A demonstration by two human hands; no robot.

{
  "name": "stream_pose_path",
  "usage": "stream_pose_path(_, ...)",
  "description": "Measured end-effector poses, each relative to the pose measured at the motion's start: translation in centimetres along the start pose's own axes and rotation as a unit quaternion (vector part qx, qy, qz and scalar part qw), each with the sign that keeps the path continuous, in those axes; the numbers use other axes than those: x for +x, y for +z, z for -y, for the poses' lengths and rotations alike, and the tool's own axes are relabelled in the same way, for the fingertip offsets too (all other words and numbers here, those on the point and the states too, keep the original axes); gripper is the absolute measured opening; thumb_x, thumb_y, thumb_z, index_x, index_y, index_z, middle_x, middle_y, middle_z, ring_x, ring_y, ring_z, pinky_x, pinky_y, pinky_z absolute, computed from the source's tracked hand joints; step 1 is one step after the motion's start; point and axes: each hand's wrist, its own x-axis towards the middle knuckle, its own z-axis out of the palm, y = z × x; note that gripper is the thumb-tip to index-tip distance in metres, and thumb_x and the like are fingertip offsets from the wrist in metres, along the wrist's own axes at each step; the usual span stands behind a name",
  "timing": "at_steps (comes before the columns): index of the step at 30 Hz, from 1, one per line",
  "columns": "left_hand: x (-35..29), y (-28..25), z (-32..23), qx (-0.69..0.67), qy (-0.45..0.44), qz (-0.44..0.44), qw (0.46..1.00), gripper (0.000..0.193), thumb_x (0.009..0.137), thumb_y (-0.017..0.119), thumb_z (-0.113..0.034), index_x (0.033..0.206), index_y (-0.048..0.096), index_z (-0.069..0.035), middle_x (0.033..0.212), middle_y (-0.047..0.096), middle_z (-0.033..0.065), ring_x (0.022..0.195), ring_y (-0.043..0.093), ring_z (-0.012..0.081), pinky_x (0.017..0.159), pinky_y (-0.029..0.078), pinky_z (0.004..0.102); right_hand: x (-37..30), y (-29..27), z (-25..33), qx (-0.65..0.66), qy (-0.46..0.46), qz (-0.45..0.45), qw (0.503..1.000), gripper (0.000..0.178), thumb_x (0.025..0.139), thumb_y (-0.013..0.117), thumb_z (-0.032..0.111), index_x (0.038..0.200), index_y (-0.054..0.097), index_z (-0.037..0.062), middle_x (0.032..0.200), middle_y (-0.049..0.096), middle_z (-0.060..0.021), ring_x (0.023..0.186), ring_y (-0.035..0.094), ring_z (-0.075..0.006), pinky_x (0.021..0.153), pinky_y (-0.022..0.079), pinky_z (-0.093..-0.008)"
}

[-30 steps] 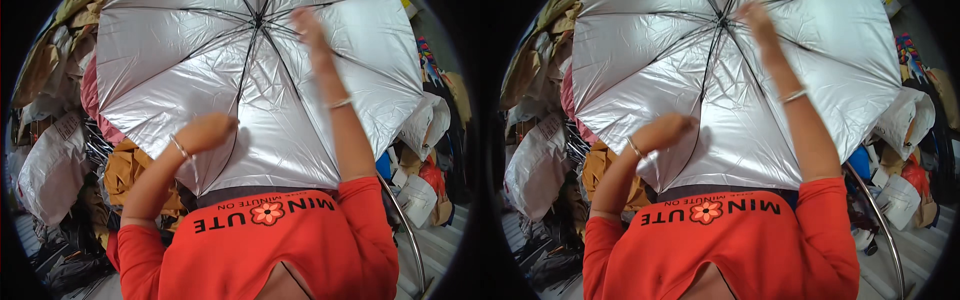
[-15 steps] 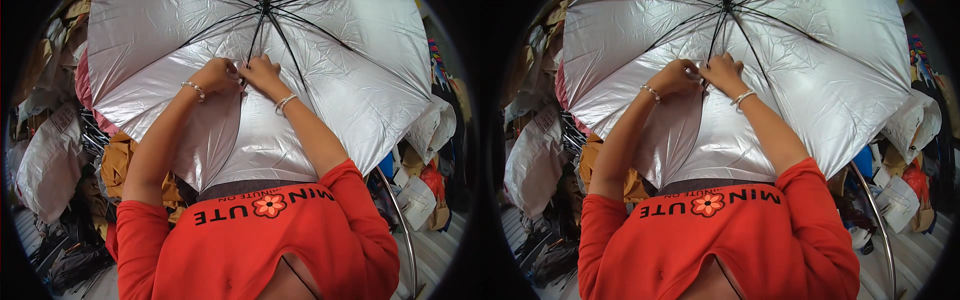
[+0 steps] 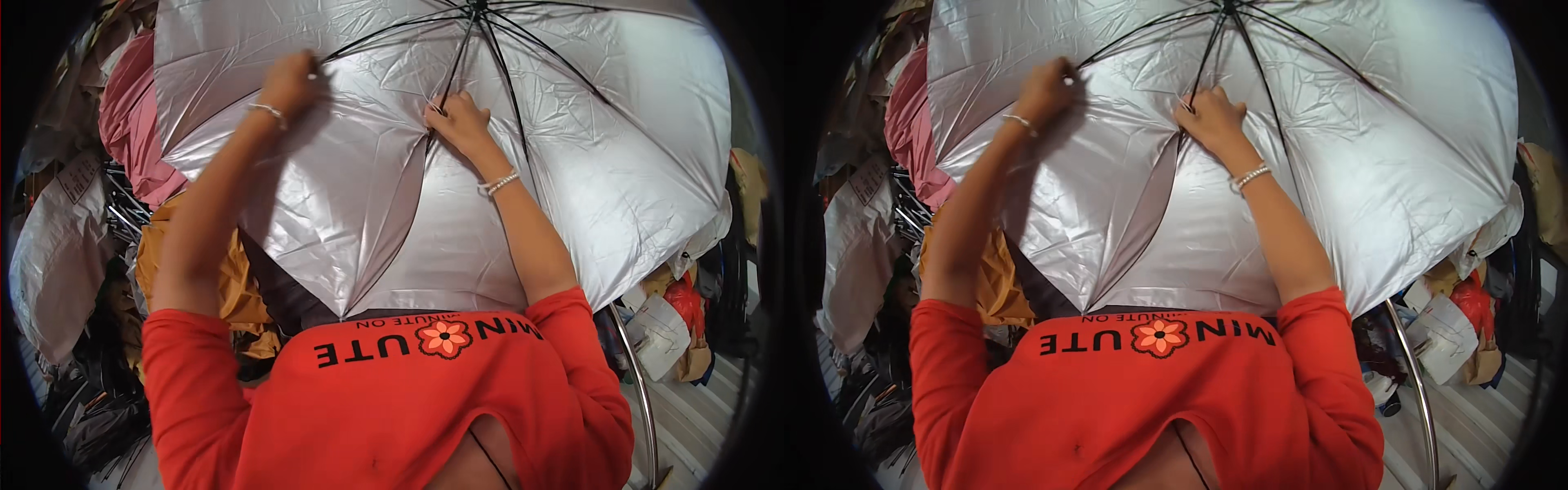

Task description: Repairing a pink umbrella by manually sewing fabric to the metal frame and using a glue gun to secure parts.

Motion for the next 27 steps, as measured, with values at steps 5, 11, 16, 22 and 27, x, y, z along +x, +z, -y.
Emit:
stream_pose_path(5, -0.8, 0.5, 0.0, -0.036, -0.005, -0.015, 0.999, 0.024, 0.091, 0.066, -0.022, 0.1, 0.067, 0.0, 0.091, 0.071, 0.0246, 0.089, 0.068, 0.0438, 0.08, 0.053, 0.0507, 0.7, -1.7, -5.9, 0.091, -0.063, 0.045, 0.993, 0.032, 0.091, 0.063, 0.037, 0.092, 0.074, 0.0067, 0.095, 0.071, -0.0128, 0.095, 0.065, -0.0333, 0.077, 0.046, -0.0499)
stream_pose_path(11, -1.7, 0.8, -8.9, -0.149, 0.015, 0.14, 0.979, 0.031, 0.101, 0.06, -0.024, 0.115, 0.068, 0.001, 0.096, 0.072, 0.0231, 0.078, 0.068, 0.0347, 0.076, 0.054, 0.0401, -0.8, -8.0, -7.0, 0.151, -0.096, 0.001, 0.984, 0.021, 0.096, 0.062, 0.02, 0.099, 0.067, -0.0002, 0.09, 0.065, -0.0073, 0.079, 0.056, -0.0157, 0.071, 0.045, -0.0299)
stream_pose_path(16, -1.7, 6.2, -16.7, -0.126, 0.123, 0.145, 0.974, 0.039, 0.096, 0.068, -0.028, 0.119, 0.065, 0.003, 0.094, 0.071, 0.0223, 0.078, 0.067, 0.0344, 0.077, 0.054, 0.0387, -4.6, -12.8, -5.9, 0.136, -0.041, 0.011, 0.99, 0.02, 0.097, 0.061, 0.018, 0.104, 0.067, 0.0, 0.091, 0.065, -0.0061, 0.082, 0.056, -0.013, 0.073, 0.045, -0.0276)
stream_pose_path(22, -0.1, 11.8, -10.8, -0.11, 0.2, 0.067, 0.971, 0.039, 0.086, 0.077, -0.016, 0.119, 0.065, 0.002, 0.093, 0.07, 0.0248, 0.08, 0.068, 0.0383, 0.078, 0.055, 0.0407, -8.9, -11.7, -3.8, 0.174, 0.015, 0.001, 0.985, 0.018, 0.097, 0.06, 0.014, 0.105, 0.067, 0.0, 0.093, 0.067, -0.0049, 0.08, 0.055, -0.0121, 0.073, 0.045, -0.0272)
stream_pose_path(27, 0.2, 7.1, -6.7, -0.282, -0.026, 0.185, 0.941, 0.036, 0.083, 0.076, -0.01, 0.116, 0.066, 0.001, 0.092, 0.07, 0.0265, 0.088, 0.068, 0.0413, 0.08, 0.055, 0.0436, -10.1, -10.9, -5.5, 0.164, 0.033, 0.038, 0.985, 0.016, 0.096, 0.061, 0.013, 0.104, 0.067, 0.0006, 0.092, 0.067, -0.0055, 0.078, 0.055, -0.0122, 0.074, 0.046, -0.0275)
